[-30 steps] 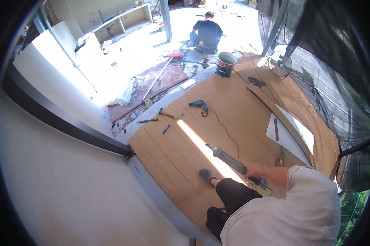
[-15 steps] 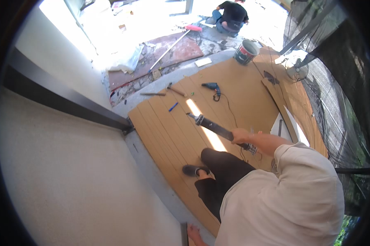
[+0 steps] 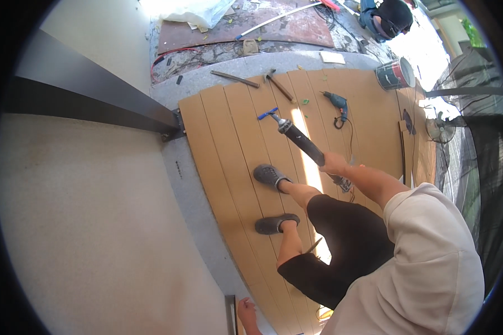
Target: The person fits a long black trim piece onto the edge of a wood-plank deck using a hammer and a crowbar to align it, applies adhesive from a caulking gun onto the trim, and presses it into place against the wall edge.
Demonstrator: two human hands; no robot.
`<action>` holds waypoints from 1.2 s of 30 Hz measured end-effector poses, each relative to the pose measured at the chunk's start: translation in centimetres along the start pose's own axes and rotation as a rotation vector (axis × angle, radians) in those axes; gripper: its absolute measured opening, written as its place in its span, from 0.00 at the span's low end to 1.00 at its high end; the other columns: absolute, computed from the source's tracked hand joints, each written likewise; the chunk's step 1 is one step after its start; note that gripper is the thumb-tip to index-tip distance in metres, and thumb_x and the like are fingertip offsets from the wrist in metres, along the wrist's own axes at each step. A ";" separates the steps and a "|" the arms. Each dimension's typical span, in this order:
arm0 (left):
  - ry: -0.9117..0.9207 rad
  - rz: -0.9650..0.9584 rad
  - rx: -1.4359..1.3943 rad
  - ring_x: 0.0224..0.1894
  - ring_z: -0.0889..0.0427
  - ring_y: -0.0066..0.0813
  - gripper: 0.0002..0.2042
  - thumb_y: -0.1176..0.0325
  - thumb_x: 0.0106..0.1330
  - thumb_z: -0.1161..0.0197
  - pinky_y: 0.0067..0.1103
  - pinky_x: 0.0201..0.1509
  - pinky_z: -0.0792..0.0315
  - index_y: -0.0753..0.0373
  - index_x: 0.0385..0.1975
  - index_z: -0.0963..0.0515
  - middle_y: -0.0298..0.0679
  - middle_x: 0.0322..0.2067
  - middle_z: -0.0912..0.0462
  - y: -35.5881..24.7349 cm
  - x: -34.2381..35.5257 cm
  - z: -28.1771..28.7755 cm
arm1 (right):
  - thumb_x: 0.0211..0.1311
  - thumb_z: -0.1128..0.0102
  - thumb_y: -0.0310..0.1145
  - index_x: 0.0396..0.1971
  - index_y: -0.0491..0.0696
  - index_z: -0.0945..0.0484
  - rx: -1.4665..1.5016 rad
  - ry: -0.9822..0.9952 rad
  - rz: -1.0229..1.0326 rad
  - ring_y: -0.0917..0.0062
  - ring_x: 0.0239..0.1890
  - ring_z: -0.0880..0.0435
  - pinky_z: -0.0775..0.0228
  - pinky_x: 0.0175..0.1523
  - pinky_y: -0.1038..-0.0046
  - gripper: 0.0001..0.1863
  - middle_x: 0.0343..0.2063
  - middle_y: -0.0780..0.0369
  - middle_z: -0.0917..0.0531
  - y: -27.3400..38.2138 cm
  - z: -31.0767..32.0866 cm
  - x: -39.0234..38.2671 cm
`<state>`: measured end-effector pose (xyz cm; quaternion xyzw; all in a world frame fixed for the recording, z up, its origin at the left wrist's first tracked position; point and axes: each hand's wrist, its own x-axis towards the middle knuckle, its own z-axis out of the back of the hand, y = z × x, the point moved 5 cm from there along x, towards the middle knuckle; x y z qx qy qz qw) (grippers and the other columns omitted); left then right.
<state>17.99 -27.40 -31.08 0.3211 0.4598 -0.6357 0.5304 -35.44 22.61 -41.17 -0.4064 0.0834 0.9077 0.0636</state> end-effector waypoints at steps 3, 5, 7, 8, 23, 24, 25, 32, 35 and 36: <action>-0.011 -0.059 0.289 0.31 0.16 0.39 0.12 0.71 0.62 0.38 0.31 0.37 0.23 0.62 0.46 0.19 0.45 0.28 0.16 1.1 13.9 -2.6 | 0.48 0.30 0.41 0.48 0.41 0.24 0.006 -0.017 -0.069 0.51 0.48 0.17 0.24 0.50 0.55 0.28 0.43 0.46 0.17 1.5 -5.1 10.7; -0.051 -0.212 0.398 0.30 0.17 0.39 0.12 0.72 0.60 0.36 0.30 0.38 0.24 0.62 0.44 0.19 0.43 0.28 0.16 -4.2 22.6 -5.7 | 0.46 0.27 0.42 0.47 0.40 0.24 -0.002 -0.140 -0.080 0.51 0.47 0.16 0.24 0.49 0.56 0.30 0.42 0.46 0.16 -0.5 -7.1 16.8; -0.102 -0.285 0.421 0.28 0.18 0.37 0.12 0.72 0.59 0.34 0.28 0.37 0.23 0.62 0.43 0.19 0.41 0.25 0.17 -6.4 30.4 -8.3 | 0.44 0.26 0.43 0.44 0.40 0.21 -0.058 -0.157 -0.070 0.52 0.43 0.14 0.22 0.46 0.57 0.29 0.38 0.47 0.15 -2.3 -7.6 22.5; -0.146 -0.270 0.403 0.29 0.17 0.40 0.13 0.71 0.59 0.33 0.30 0.38 0.23 0.62 0.44 0.19 0.42 0.24 0.17 -5.9 34.0 -8.7 | 0.44 0.26 0.46 0.40 0.39 0.19 -0.172 -0.198 -0.077 0.52 0.40 0.13 0.21 0.45 0.58 0.28 0.35 0.47 0.14 -0.6 -8.6 24.5; -0.366 -0.232 0.649 0.41 0.15 0.51 0.37 0.43 0.36 0.17 0.38 0.43 0.21 0.64 0.42 0.19 0.49 0.39 0.15 -5.9 52.1 -15.0 | 0.47 0.34 0.44 0.40 0.36 0.21 -0.215 -0.379 0.055 0.51 0.42 0.14 0.23 0.50 0.60 0.27 0.35 0.45 0.14 2.1 -13.3 33.5; -0.381 -0.227 0.641 0.41 0.15 0.51 0.37 0.43 0.36 0.17 0.38 0.43 0.21 0.64 0.42 0.19 0.49 0.39 0.15 -5.2 52.3 -14.4 | 0.47 0.34 0.44 0.40 0.36 0.21 -0.214 -0.383 0.071 0.51 0.42 0.14 0.23 0.50 0.60 0.27 0.35 0.45 0.14 2.0 -13.5 33.8; -0.348 -0.275 0.572 0.39 0.15 0.51 0.36 0.42 0.35 0.17 0.38 0.41 0.21 0.64 0.39 0.18 0.49 0.37 0.14 -4.5 52.9 -14.0 | 0.48 0.34 0.44 0.42 0.36 0.22 -0.222 -0.350 0.074 0.51 0.45 0.15 0.23 0.51 0.59 0.28 0.39 0.44 0.15 2.1 -14.1 34.1; -0.425 -0.387 0.492 0.35 0.15 0.51 0.36 0.38 0.27 0.18 0.40 0.36 0.23 0.65 0.30 0.17 0.49 0.29 0.14 -4.2 51.5 -13.8 | 0.55 0.37 0.27 0.55 0.38 0.30 -0.354 -0.797 0.940 0.53 0.57 0.25 0.32 0.63 0.61 0.26 0.53 0.48 0.24 13.8 -15.4 28.2; -0.527 -0.381 0.576 0.32 0.15 0.51 0.35 0.39 0.27 0.17 0.39 0.34 0.24 0.64 0.27 0.18 0.49 0.27 0.15 -3.4 50.6 -13.8 | 0.58 0.39 0.27 0.58 0.45 0.28 -0.213 -0.460 1.112 0.57 0.60 0.26 0.32 0.64 0.61 0.26 0.55 0.52 0.24 22.3 -19.7 26.8; -0.525 -0.375 0.573 0.32 0.15 0.51 0.35 0.39 0.27 0.17 0.39 0.34 0.24 0.64 0.27 0.18 0.49 0.27 0.15 -3.7 50.1 -14.1 | 0.58 0.39 0.27 0.58 0.45 0.28 -0.190 -0.368 1.177 0.58 0.60 0.26 0.32 0.64 0.62 0.26 0.56 0.53 0.24 25.0 -20.9 26.1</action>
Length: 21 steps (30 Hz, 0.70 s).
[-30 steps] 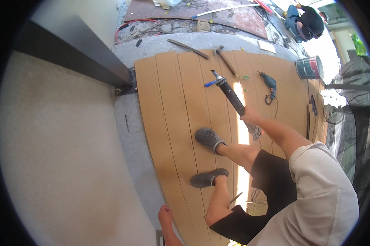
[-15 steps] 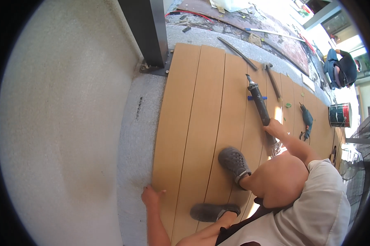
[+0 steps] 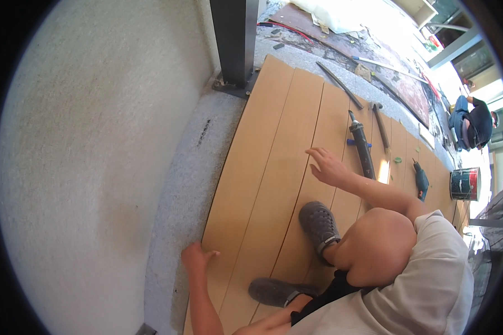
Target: The person fits a long black trim piece onto the edge of a wood-plank deck using a hammer and a crowbar to align it, applies adhesive from a caulking gun onto the trim, and presses it into place against the wall edge.
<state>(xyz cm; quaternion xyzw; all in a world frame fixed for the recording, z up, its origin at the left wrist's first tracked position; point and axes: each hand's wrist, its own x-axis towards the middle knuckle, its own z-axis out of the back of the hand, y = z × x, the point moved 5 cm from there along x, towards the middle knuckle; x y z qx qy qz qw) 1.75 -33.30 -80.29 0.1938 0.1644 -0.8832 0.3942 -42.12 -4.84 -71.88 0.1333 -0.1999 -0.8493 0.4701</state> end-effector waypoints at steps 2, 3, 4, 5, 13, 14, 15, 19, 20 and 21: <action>-0.038 0.022 0.044 0.31 0.17 0.51 0.30 0.44 0.34 0.18 0.39 0.32 0.26 0.64 0.25 0.20 0.49 0.26 0.17 -1.8 -1.5 1.8 | 0.57 0.39 0.27 0.59 0.44 0.29 -0.028 0.077 0.140 0.59 0.61 0.26 0.31 0.64 0.62 0.27 0.58 0.54 0.24 3.3 -1.4 4.0; -0.038 0.023 0.042 0.31 0.17 0.51 0.30 0.44 0.34 0.18 0.39 0.32 0.26 0.64 0.25 0.20 0.49 0.26 0.17 -2.5 -2.5 2.2 | 0.57 0.39 0.28 0.59 0.44 0.29 -0.047 0.057 0.280 0.59 0.61 0.27 0.32 0.65 0.61 0.27 0.58 0.54 0.25 4.9 -1.9 5.9; -0.161 -0.027 0.052 0.30 0.18 0.51 0.26 0.47 0.39 0.19 0.39 0.32 0.27 0.64 0.25 0.21 0.48 0.26 0.19 -3.4 -3.5 3.0 | 0.57 0.39 0.28 0.59 0.43 0.30 -0.067 0.036 0.419 0.59 0.62 0.27 0.32 0.65 0.61 0.28 0.59 0.55 0.25 6.3 -2.5 7.6; -0.282 -0.070 0.067 0.29 0.20 0.51 0.24 0.50 0.44 0.20 0.39 0.33 0.28 0.64 0.24 0.22 0.48 0.26 0.21 -4.0 -4.7 3.7 | 0.57 0.39 0.29 0.59 0.43 0.29 -0.096 0.011 0.541 0.59 0.62 0.27 0.34 0.66 0.59 0.27 0.59 0.55 0.25 8.5 -2.8 9.2; -0.283 0.016 0.147 0.34 0.21 0.52 0.17 0.62 0.51 0.22 0.40 0.39 0.28 0.64 0.29 0.24 0.48 0.30 0.22 -7.8 -9.3 4.1 | 0.58 0.40 0.34 0.54 0.47 0.25 -0.362 0.220 1.006 0.65 0.53 0.23 0.33 0.62 0.62 0.23 0.45 0.60 0.20 13.3 -8.5 13.7; -0.278 0.031 0.153 0.35 0.21 0.52 0.17 0.63 0.51 0.22 0.40 0.41 0.28 0.64 0.29 0.24 0.48 0.32 0.22 -7.7 -9.7 4.2 | 0.58 0.40 0.35 0.49 0.49 0.22 -0.411 0.236 0.983 0.67 0.50 0.23 0.32 0.58 0.64 0.18 0.41 0.62 0.20 13.2 -8.9 13.8; -0.272 0.038 0.151 0.35 0.21 0.52 0.17 0.63 0.51 0.22 0.40 0.41 0.28 0.64 0.29 0.24 0.48 0.32 0.22 -7.5 -10.3 4.4 | 0.57 0.40 0.36 0.43 0.51 0.20 -0.457 0.254 0.965 0.69 0.47 0.23 0.31 0.54 0.66 0.14 0.36 0.64 0.21 13.4 -9.4 13.9; -0.232 0.079 0.010 0.36 0.22 0.54 0.18 0.62 0.49 0.21 0.42 0.43 0.28 0.64 0.30 0.24 0.48 0.32 0.22 -6.2 -13.2 5.6 | 0.56 0.39 0.36 0.30 0.52 0.19 -0.383 0.240 0.981 0.71 0.44 0.23 0.32 0.49 0.67 0.06 0.33 0.66 0.21 13.1 -7.7 13.1; -0.195 0.069 0.029 0.36 0.22 0.54 0.18 0.62 0.49 0.21 0.42 0.43 0.28 0.64 0.29 0.24 0.48 0.33 0.22 -5.6 -13.9 5.2 | 0.55 0.38 0.36 0.28 0.51 0.18 -0.401 0.270 0.961 0.70 0.44 0.23 0.32 0.49 0.67 0.05 0.33 0.65 0.21 12.8 -7.3 12.7; -0.188 0.080 0.023 0.36 0.22 0.54 0.18 0.62 0.49 0.21 0.42 0.43 0.28 0.64 0.29 0.24 0.48 0.33 0.22 -4.5 -14.9 4.0 | 0.54 0.38 0.36 0.26 0.51 0.18 -0.418 0.300 0.946 0.70 0.44 0.23 0.32 0.49 0.67 0.05 0.33 0.65 0.21 12.8 -6.8 12.5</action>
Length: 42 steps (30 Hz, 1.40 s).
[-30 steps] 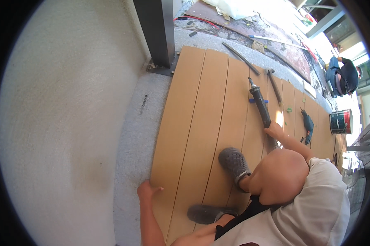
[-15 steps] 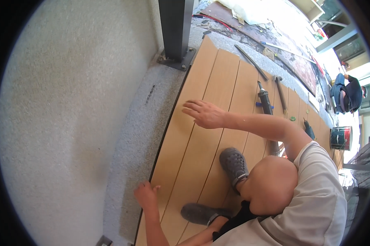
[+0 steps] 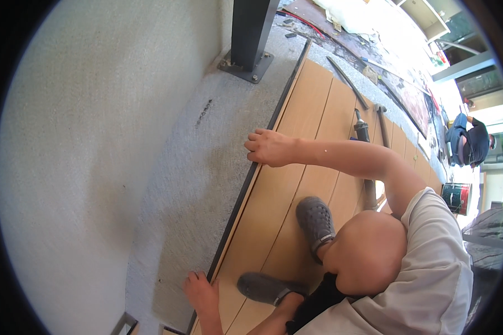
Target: The person fits a long black trim piece onto the edge of a wood-plank deck using a hammer and a crowbar to align it, applies adhesive from a caulking gun onto the trim, and presses it into place against the wall edge.
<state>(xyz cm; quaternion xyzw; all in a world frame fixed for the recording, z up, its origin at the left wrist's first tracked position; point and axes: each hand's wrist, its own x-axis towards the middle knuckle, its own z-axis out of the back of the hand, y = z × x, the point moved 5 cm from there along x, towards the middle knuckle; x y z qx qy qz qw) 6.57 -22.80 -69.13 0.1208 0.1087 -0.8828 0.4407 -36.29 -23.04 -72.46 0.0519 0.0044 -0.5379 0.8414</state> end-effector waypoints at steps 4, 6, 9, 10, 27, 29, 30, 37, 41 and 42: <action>0.169 -0.068 -0.033 0.38 0.22 0.51 0.15 0.65 0.47 0.22 0.40 0.44 0.28 0.64 0.26 0.23 0.46 0.32 0.23 1.6 -2.9 -3.9 | 0.47 0.35 0.35 0.24 0.51 0.19 0.033 -0.008 0.017 0.70 0.42 0.23 0.32 0.48 0.68 0.05 0.31 0.64 0.23 0.8 0.3 -1.3; 0.207 -0.065 -0.049 0.39 0.22 0.47 0.14 0.66 0.47 0.23 0.37 0.45 0.28 0.63 0.24 0.22 0.44 0.31 0.23 1.0 -3.6 -4.2 | 0.46 0.35 0.34 0.24 0.50 0.20 0.038 -0.016 0.061 0.70 0.42 0.24 0.33 0.47 0.68 0.06 0.31 0.64 0.24 1.6 0.5 -2.1; 0.112 -0.113 -0.021 0.39 0.22 0.45 0.13 0.67 0.45 0.24 0.36 0.44 0.28 0.63 0.23 0.22 0.43 0.28 0.25 -0.2 -5.0 -3.2 | 0.47 0.37 0.33 0.26 0.49 0.22 0.068 -0.061 -0.024 0.69 0.41 0.26 0.34 0.46 0.67 0.06 0.31 0.63 0.27 2.1 2.3 -4.1; 0.097 -0.129 -0.028 0.38 0.22 0.45 0.13 0.68 0.43 0.24 0.36 0.44 0.28 0.63 0.23 0.22 0.42 0.28 0.25 -0.5 -5.0 -3.0 | 0.47 0.37 0.33 0.26 0.49 0.22 0.071 -0.068 -0.046 0.69 0.41 0.26 0.35 0.46 0.67 0.06 0.31 0.63 0.27 2.0 3.5 -4.9; 0.198 -0.213 -0.172 0.35 0.23 0.42 0.11 0.69 0.41 0.28 0.34 0.44 0.28 0.63 0.23 0.23 0.42 0.27 0.25 -2.6 -9.9 -2.9 | 0.41 0.34 0.27 0.29 0.47 0.19 0.166 0.053 -0.045 0.66 0.39 0.24 0.26 0.43 0.66 0.10 0.29 0.62 0.27 5.4 3.7 -8.4; 0.201 -0.187 -0.116 0.37 0.24 0.45 0.15 0.69 0.39 0.25 0.37 0.42 0.28 0.64 0.26 0.23 0.44 0.30 0.26 -2.2 -10.9 -4.3 | 0.44 0.36 0.28 0.27 0.47 0.22 0.179 0.049 -0.018 0.66 0.39 0.25 0.27 0.43 0.66 0.08 0.30 0.61 0.28 6.2 2.5 -8.3; 0.189 -0.202 -0.127 0.37 0.24 0.45 0.15 0.69 0.39 0.25 0.37 0.42 0.28 0.64 0.26 0.23 0.44 0.30 0.26 -2.3 -11.3 -4.5 | 0.45 0.38 0.29 0.25 0.47 0.25 0.194 0.064 -0.012 0.66 0.40 0.25 0.29 0.42 0.66 0.07 0.32 0.60 0.27 6.7 1.9 -8.3; 0.276 -0.243 0.028 0.37 0.24 0.43 0.18 0.61 0.44 0.22 0.34 0.46 0.30 0.63 0.25 0.24 0.43 0.29 0.26 -3.7 -11.3 -6.1 | 0.49 0.39 0.30 0.34 0.47 0.23 0.199 -0.026 -0.055 0.68 0.39 0.26 0.33 0.46 0.67 0.10 0.33 0.62 0.27 6.9 0.9 -11.1; 0.450 -0.393 -0.150 0.36 0.23 0.46 0.24 0.50 0.49 0.24 0.36 0.43 0.28 0.66 0.26 0.24 0.46 0.30 0.25 -3.9 -10.0 -5.3 | 0.50 0.39 0.29 0.36 0.48 0.24 0.157 0.001 -0.056 0.69 0.40 0.26 0.34 0.45 0.68 0.11 0.33 0.63 0.27 7.2 0.4 -13.5; 0.447 -0.408 -0.140 0.36 0.23 0.46 0.24 0.50 0.49 0.24 0.36 0.43 0.28 0.66 0.26 0.24 0.46 0.30 0.25 -3.6 -9.5 -5.4 | 0.50 0.39 0.29 0.36 0.48 0.24 0.153 -0.005 -0.072 0.69 0.40 0.26 0.34 0.45 0.68 0.11 0.33 0.63 0.27 7.4 0.1 -13.8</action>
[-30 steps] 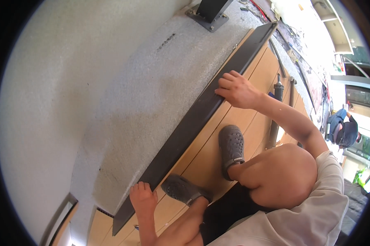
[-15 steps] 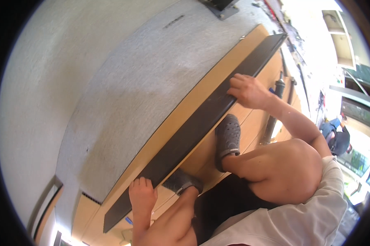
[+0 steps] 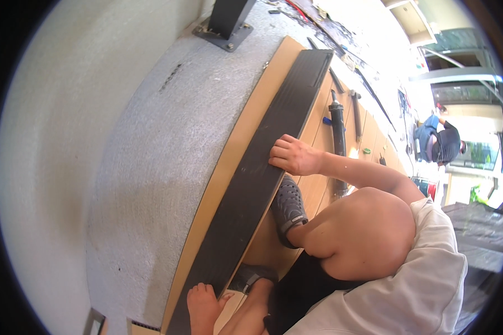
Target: The person fits a long black trim piece onto the edge of a wood-plank deck using a hammer and a crowbar to align it, applies adhesive from a caulking gun onto the trim, and presses it into place against the wall edge.
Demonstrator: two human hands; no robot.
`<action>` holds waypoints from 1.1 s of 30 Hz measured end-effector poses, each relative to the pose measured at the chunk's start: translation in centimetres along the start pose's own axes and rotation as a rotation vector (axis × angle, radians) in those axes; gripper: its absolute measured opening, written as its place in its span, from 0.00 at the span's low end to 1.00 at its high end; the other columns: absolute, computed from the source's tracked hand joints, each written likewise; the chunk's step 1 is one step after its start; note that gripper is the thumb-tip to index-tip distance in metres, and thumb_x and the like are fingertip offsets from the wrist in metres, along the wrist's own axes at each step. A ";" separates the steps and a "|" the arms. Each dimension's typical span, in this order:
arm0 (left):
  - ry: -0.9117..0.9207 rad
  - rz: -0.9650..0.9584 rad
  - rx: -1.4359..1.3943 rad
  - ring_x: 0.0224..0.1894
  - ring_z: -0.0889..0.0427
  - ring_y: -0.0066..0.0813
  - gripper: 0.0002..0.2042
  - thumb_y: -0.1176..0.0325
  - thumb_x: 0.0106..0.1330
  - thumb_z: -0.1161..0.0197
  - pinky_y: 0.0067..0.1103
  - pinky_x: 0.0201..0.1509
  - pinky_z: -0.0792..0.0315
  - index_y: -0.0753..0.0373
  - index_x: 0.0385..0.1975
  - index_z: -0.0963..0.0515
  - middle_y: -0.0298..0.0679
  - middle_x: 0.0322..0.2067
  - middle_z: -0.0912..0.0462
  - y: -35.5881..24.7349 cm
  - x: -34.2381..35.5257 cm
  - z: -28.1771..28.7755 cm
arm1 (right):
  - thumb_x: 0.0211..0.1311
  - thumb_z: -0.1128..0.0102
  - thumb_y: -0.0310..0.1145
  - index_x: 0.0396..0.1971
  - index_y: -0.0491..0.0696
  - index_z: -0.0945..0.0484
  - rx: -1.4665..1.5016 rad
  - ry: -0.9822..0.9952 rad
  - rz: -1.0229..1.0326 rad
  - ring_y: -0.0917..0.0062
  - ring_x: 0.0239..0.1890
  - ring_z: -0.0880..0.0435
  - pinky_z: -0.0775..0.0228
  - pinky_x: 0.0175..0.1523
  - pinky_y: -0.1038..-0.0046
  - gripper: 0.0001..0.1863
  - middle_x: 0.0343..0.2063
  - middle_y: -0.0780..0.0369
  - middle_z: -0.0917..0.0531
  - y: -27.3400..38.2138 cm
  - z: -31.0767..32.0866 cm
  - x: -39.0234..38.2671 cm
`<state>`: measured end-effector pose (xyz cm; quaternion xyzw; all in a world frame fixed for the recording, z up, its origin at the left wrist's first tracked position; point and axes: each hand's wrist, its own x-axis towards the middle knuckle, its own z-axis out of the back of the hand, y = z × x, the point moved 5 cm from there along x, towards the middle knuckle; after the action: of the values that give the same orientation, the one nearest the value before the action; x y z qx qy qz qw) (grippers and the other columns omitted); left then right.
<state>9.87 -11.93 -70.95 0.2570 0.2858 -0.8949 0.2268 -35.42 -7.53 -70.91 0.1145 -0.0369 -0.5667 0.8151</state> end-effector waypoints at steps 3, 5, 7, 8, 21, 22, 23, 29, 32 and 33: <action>0.302 0.243 -0.373 0.46 0.20 0.56 0.35 0.42 0.43 0.21 0.40 0.46 0.25 0.70 0.38 0.21 0.52 0.40 0.19 5.5 1.6 -3.7 | 0.50 0.38 0.30 0.38 0.48 0.23 0.008 -0.110 -0.003 0.70 0.40 0.26 0.35 0.46 0.68 0.13 0.34 0.64 0.26 0.3 -0.7 -0.1; 0.080 0.223 -0.307 0.46 0.20 0.56 0.38 0.43 0.38 0.19 0.41 0.48 0.24 0.71 0.41 0.22 0.54 0.41 0.19 5.0 4.2 -1.2 | 0.52 0.37 0.29 0.39 0.47 0.22 0.005 -0.134 -0.001 0.70 0.41 0.25 0.34 0.47 0.67 0.13 0.36 0.63 0.25 0.2 -1.3 -0.9; -0.187 0.211 -0.242 0.50 0.21 0.57 0.47 0.47 0.26 0.14 0.40 0.53 0.24 0.71 0.48 0.25 0.56 0.44 0.20 4.9 5.6 0.6 | 0.54 0.36 0.29 0.40 0.46 0.21 0.000 -0.160 0.006 0.70 0.42 0.24 0.34 0.48 0.66 0.13 0.38 0.62 0.23 0.0 -1.7 -1.1; -0.187 0.199 -0.233 0.50 0.21 0.57 0.47 0.47 0.26 0.14 0.40 0.53 0.24 0.71 0.48 0.25 0.56 0.44 0.20 5.3 6.4 0.3 | 0.52 0.37 0.30 0.41 0.47 0.22 -0.013 -0.190 0.003 0.70 0.42 0.25 0.34 0.47 0.67 0.14 0.37 0.63 0.24 -0.1 -2.0 -1.1; -0.024 0.319 -0.132 0.46 0.21 0.54 0.40 0.44 0.30 0.15 0.41 0.48 0.25 0.67 0.38 0.26 0.50 0.40 0.21 3.3 7.9 -0.4 | 0.54 0.39 0.24 0.53 0.47 0.24 0.104 -0.169 -0.334 0.61 0.55 0.25 0.34 0.63 0.60 0.23 0.49 0.57 0.23 0.4 -4.5 -7.4; -0.053 0.295 -0.103 0.45 0.21 0.55 0.38 0.43 0.33 0.16 0.41 0.46 0.24 0.67 0.36 0.25 0.50 0.38 0.20 3.5 7.5 -0.2 | 0.53 0.36 0.25 0.56 0.47 0.25 0.161 -0.177 -0.433 0.58 0.60 0.28 0.37 0.67 0.59 0.26 0.53 0.55 0.24 0.0 -5.3 -8.8; -0.042 0.323 -0.112 0.45 0.21 0.55 0.38 0.43 0.33 0.16 0.41 0.46 0.24 0.67 0.36 0.25 0.50 0.38 0.20 4.0 7.3 -0.2 | 0.53 0.36 0.24 0.58 0.46 0.26 0.094 -0.303 -0.712 0.55 0.61 0.29 0.38 0.67 0.57 0.28 0.54 0.54 0.24 -1.0 -5.3 -11.1; -0.119 0.391 -0.473 0.31 0.20 0.49 0.24 0.50 0.63 0.29 0.39 0.38 0.27 0.70 0.28 0.24 0.49 0.25 0.20 6.8 10.1 1.1 | 0.55 0.27 0.41 0.65 0.36 0.39 -0.147 -0.256 -1.643 0.49 0.55 0.25 0.32 0.62 0.55 0.43 0.53 0.41 0.25 -2.2 -8.1 -29.1; -0.331 0.516 -1.081 0.30 0.21 0.30 0.15 0.59 0.71 0.36 0.29 0.36 0.27 0.66 0.30 0.24 0.39 0.25 0.21 10.3 9.4 -0.6 | 0.54 0.27 0.43 0.59 0.33 0.38 0.521 -0.196 -1.858 0.49 0.38 0.17 0.23 0.47 0.57 0.42 0.37 0.44 0.17 0.5 -8.9 -26.6; -0.343 0.535 -1.360 0.31 0.22 0.25 0.11 0.62 0.73 0.39 0.25 0.37 0.27 0.64 0.32 0.24 0.35 0.26 0.21 10.9 10.2 -1.0 | 0.55 0.28 0.41 0.57 0.34 0.37 0.407 -0.192 -1.799 0.52 0.36 0.17 0.24 0.44 0.58 0.38 0.34 0.46 0.17 -0.2 -9.4 -28.8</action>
<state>8.43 -21.89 -81.94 -0.0223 0.6641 -0.4628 0.5868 -44.03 20.66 -78.09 0.1935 -0.1005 -0.9756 0.0263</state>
